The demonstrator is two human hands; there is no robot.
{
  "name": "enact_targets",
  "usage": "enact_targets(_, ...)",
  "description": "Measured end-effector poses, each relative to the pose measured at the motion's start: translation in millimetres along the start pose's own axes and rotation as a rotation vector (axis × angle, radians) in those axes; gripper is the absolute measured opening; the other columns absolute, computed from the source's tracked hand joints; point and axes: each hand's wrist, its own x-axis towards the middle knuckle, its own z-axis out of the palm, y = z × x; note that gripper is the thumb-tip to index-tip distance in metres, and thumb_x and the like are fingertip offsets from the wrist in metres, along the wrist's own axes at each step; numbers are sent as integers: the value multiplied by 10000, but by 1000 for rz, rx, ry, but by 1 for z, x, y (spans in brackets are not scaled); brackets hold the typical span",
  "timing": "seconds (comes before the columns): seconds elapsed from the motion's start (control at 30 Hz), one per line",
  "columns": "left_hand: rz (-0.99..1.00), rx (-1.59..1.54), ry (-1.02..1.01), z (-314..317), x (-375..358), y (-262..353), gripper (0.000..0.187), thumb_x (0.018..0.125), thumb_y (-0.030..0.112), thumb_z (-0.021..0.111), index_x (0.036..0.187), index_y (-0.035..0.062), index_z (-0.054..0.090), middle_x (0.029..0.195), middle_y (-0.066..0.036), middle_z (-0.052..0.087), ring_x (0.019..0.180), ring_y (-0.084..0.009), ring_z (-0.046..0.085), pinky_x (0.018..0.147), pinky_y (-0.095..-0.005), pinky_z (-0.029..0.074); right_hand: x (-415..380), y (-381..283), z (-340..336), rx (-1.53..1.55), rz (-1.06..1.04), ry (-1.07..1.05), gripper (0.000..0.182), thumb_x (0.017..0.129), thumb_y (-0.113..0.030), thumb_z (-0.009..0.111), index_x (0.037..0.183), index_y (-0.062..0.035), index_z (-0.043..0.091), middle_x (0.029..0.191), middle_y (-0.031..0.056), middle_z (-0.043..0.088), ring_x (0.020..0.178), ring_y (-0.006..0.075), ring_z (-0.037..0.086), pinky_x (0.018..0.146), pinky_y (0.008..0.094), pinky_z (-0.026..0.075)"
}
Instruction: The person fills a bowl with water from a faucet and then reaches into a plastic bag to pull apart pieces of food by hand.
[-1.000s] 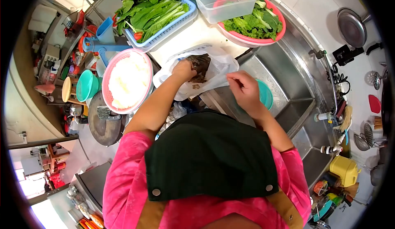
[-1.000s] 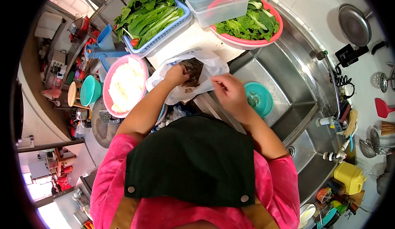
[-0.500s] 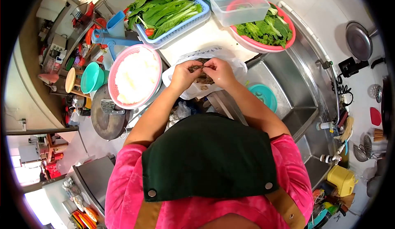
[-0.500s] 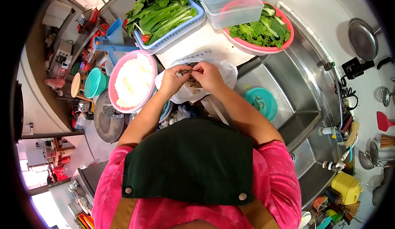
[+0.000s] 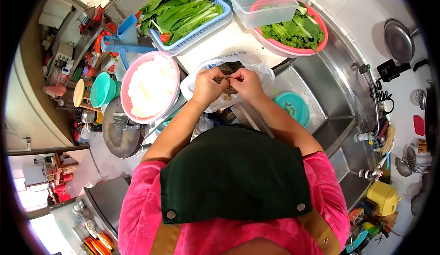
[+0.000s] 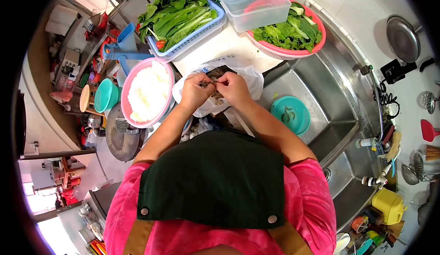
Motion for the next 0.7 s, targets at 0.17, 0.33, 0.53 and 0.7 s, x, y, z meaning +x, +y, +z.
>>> enact_targets(0.17, 34, 38, -41, 2, 0, -4, 121, 563, 75, 661, 617, 31, 562, 606, -97, 564, 591, -234, 513, 553, -311, 426, -5, -21, -5, -237, -173, -28, 79, 682, -65, 591, 736, -26, 550, 694, 121, 583, 613, 271, 565, 544, 320, 442)
enact_targets(0.33, 24, 33, -69, 2, -1, -4, 96, 563, 62, 652, 591, 42, 562, 600, -77, 569, 599, -230, 510, 591, -312, 424, -4, -22, -9, -456, -456, -27, 50, 693, -69, 562, 690, -47, 517, 652, 99, 540, 628, 297, 537, 527, 388, 420)
enact_targets(0.53, 70, 14, 9, 9, -7, -10, 100, 549, 82, 648, 551, 81, 548, 538, -76, 541, 549, -263, 499, 693, -332, 396, -9, -21, -10, -633, -678, -15, 60, 689, -65, 540, 662, -59, 487, 619, 84, 507, 609, 276, 514, 505, 380, 413)
enact_targets(0.7, 147, 49, -52, 1, -5, -3, 98, 551, 73, 638, 539, 85, 541, 542, -66, 547, 533, -246, 506, 726, -322, 381, -10, -21, -11, -624, -709, -30, 73, 687, -62, 533, 648, -66, 471, 617, 81, 500, 602, 271, 508, 506, 373, 416)
